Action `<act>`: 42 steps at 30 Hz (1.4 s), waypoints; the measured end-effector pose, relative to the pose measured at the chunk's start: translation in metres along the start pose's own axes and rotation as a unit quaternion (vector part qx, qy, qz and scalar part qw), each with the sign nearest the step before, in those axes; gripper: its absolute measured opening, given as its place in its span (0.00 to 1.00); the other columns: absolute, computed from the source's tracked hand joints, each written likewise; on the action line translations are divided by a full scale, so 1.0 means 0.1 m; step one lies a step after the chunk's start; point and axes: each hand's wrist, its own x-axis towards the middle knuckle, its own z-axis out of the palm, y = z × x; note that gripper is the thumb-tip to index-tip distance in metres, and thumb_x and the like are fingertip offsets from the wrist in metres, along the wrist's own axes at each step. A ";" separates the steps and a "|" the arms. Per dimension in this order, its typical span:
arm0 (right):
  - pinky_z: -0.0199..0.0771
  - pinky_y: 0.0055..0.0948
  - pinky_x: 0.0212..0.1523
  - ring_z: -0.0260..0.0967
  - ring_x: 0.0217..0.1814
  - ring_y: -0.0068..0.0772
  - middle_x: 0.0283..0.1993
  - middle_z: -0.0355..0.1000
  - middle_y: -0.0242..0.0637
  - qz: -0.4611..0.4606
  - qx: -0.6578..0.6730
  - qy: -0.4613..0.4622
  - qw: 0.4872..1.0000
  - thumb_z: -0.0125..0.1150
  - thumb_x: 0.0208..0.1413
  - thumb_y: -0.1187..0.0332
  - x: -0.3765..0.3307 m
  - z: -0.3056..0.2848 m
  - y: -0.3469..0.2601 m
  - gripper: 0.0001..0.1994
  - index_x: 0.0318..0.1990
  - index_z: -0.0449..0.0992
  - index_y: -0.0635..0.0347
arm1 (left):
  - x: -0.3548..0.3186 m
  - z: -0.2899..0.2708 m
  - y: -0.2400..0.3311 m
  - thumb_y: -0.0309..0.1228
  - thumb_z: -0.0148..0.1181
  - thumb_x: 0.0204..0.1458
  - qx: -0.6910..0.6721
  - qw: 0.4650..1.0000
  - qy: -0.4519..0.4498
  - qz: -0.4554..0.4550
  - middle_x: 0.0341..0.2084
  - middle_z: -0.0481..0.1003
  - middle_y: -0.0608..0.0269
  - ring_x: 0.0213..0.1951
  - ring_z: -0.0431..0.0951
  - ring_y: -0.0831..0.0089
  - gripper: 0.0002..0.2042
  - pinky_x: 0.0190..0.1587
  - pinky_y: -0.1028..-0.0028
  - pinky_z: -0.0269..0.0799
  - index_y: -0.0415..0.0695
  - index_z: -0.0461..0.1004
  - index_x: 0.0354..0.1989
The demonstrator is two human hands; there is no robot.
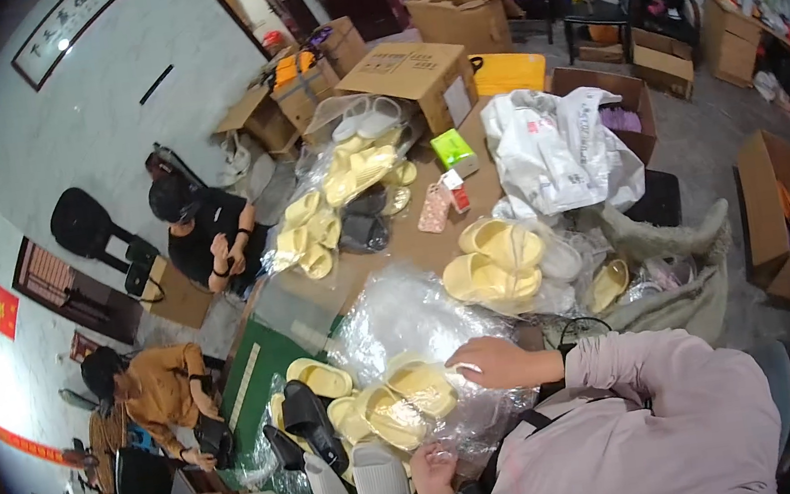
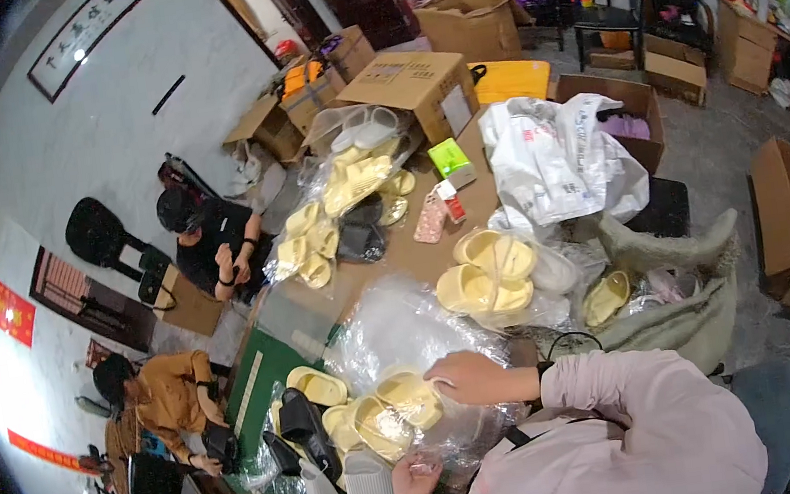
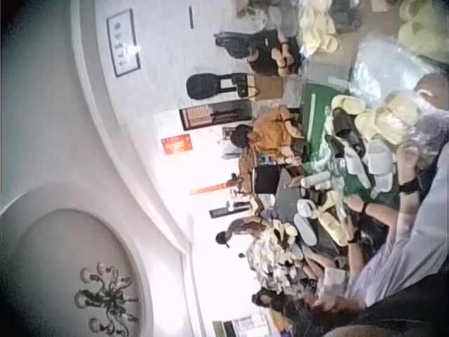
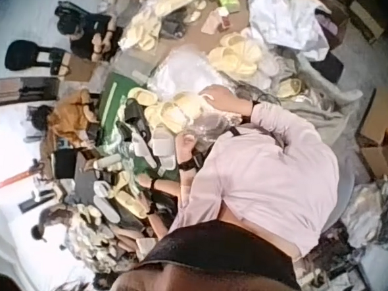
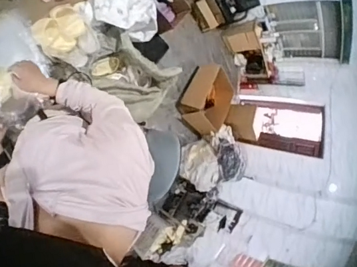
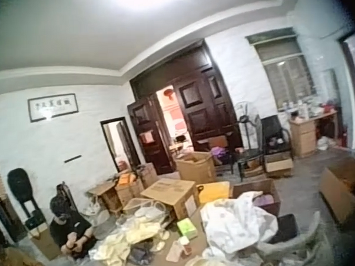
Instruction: Packaging finished slides and sandals into plastic bags and preparing them for shipping.
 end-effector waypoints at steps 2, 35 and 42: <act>0.66 0.38 0.44 0.66 0.44 0.44 0.40 0.70 0.42 -0.044 0.014 0.114 0.992 0.50 0.50 0.68 -0.02 -0.19 0.05 0.11 0.40 0.72 0.60 | 0.03 0.01 -0.05 0.22 0.47 0.44 -0.030 0.999 -0.027 0.033 0.17 0.68 0.59 0.22 0.68 0.72 0.06 0.26 0.73 0.69 0.36 0.66 0.31; 0.67 0.42 0.46 0.65 0.50 0.51 0.46 0.67 0.55 0.466 -0.174 0.020 0.867 0.64 0.33 0.54 -0.49 -1.13 2.41 0.38 0.53 0.59 0.64 | -0.20 1.08 -0.42 0.36 0.39 0.59 -0.033 0.985 -0.167 -0.024 0.36 0.74 0.58 0.15 0.63 0.83 0.16 0.16 0.85 0.60 0.37 0.65 0.47; 0.68 0.46 0.43 0.63 0.48 0.56 0.46 0.64 0.54 0.397 -0.264 0.062 0.877 0.59 0.39 0.61 -0.64 -0.86 2.59 0.26 0.46 0.63 0.66 | 0.04 1.34 -0.53 0.29 0.50 0.53 0.004 0.995 -0.100 0.004 0.26 0.74 0.68 0.16 0.64 0.84 0.09 0.16 0.84 0.58 0.40 0.69 0.40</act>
